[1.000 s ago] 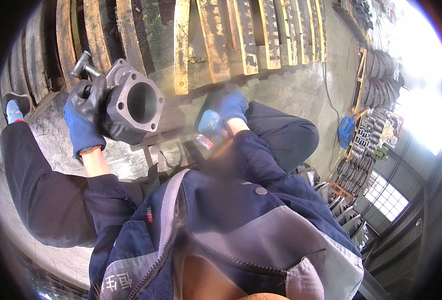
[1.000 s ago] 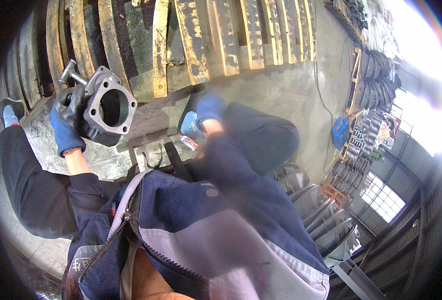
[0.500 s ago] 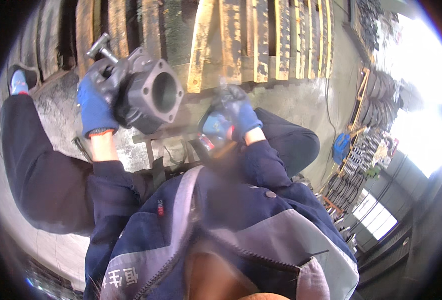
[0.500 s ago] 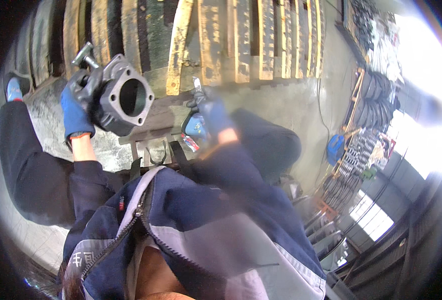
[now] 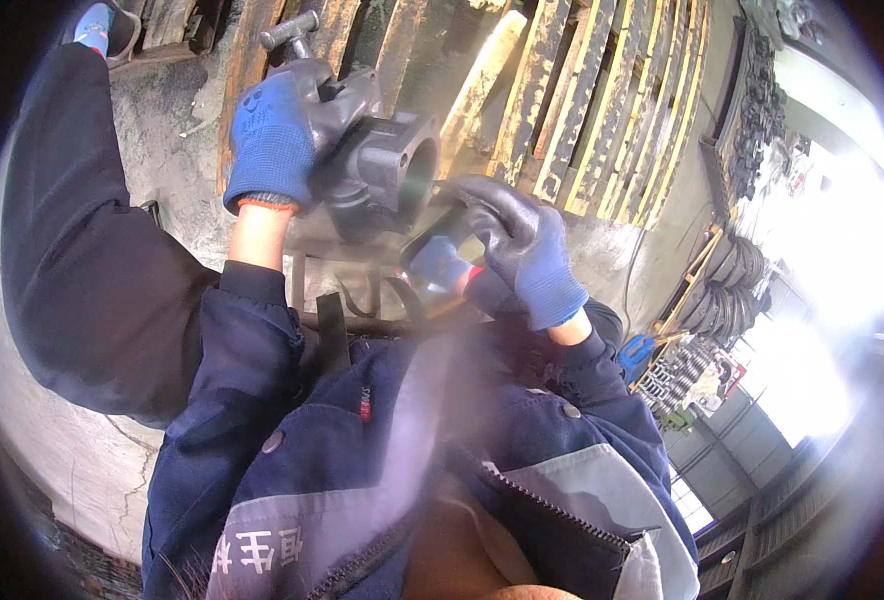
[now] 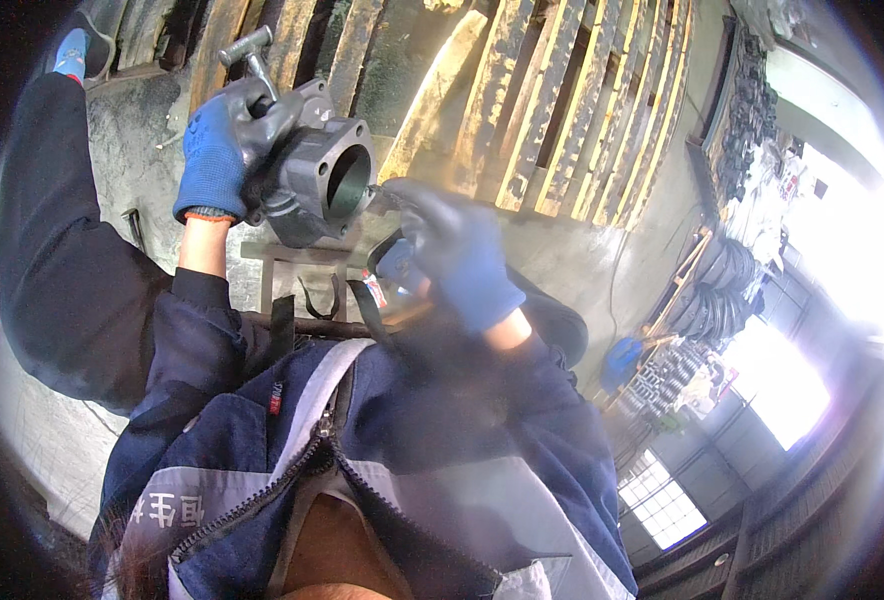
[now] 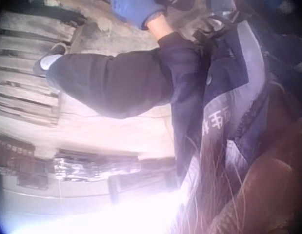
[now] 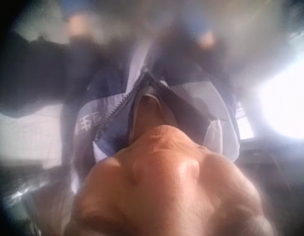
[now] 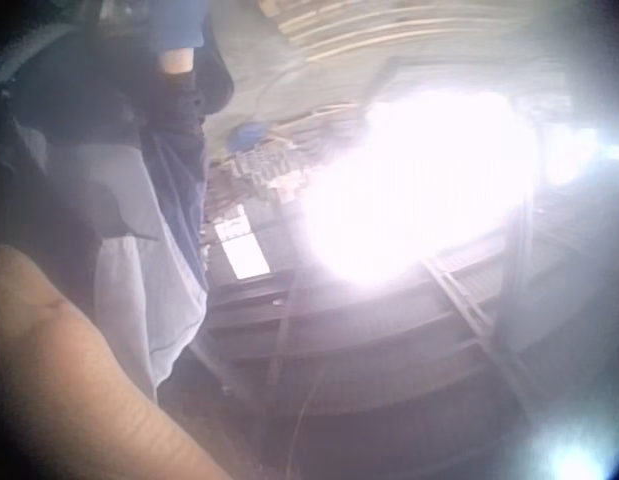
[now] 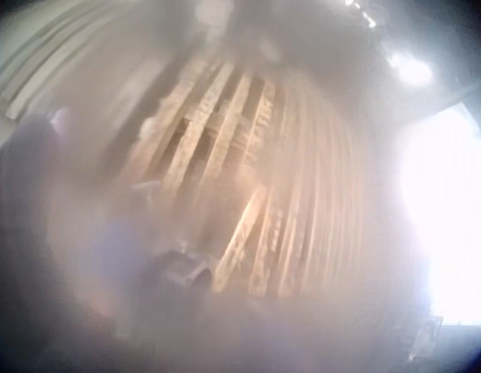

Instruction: The person sits on the floor and cleans a dark metal part using a hammer to tap it and a cloth to wipe its surfaces. The person repeatedly turns the part over and wipes different sides, then places it on a wooden pallet.

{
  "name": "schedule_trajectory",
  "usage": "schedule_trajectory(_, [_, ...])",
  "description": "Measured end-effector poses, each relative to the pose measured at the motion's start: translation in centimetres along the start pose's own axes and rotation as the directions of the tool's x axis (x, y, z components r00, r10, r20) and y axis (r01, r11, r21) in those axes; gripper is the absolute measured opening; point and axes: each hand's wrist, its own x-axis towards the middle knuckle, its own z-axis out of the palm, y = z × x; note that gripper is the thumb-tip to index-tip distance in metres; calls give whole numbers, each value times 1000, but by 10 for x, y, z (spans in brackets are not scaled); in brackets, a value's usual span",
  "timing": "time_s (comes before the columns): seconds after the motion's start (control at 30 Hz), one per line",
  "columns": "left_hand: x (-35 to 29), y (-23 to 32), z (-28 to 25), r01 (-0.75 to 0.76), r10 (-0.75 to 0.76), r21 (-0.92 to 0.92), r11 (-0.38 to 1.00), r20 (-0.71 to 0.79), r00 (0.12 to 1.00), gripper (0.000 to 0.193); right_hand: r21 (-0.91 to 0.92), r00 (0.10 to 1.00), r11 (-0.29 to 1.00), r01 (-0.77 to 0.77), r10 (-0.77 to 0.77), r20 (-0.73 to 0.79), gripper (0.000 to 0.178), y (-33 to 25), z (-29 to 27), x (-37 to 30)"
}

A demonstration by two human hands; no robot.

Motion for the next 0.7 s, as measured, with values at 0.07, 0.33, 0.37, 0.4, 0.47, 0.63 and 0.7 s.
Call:
schedule_trajectory(0.07, [0,-1,2,-39,37,-29,999,-85,996,52,-73,1000,997,29,-29,4,38,-6,-1,7])
schedule_trajectory(0.33, [-6,0,4,-122,102,-114,986,-169,980,52,-402,971,885,236,-200,131,34,-28,-12,26])
schedule_trajectory(0.37, [-6,0,3,-129,109,-119,984,-164,980,52,-421,969,875,240,-191,156,34,-30,-13,27])
schedule_trajectory(0.4, [-6,0,3,-131,110,-128,983,-158,981,51,-440,968,864,245,-191,164,33,-32,-14,27])
schedule_trajectory(0.47, [-5,1,2,-116,99,-119,986,-140,985,50,-480,964,838,259,-197,176,31,-36,-16,26])
schedule_trajectory(0.63, [-7,4,-1,-120,104,-120,986,-135,985,48,-484,964,836,257,-184,194,31,-37,-16,25])
schedule_trajectory(0.7, [-8,7,-4,-112,98,-110,988,-127,987,45,-532,960,802,272,-186,209,31,-37,-15,24])
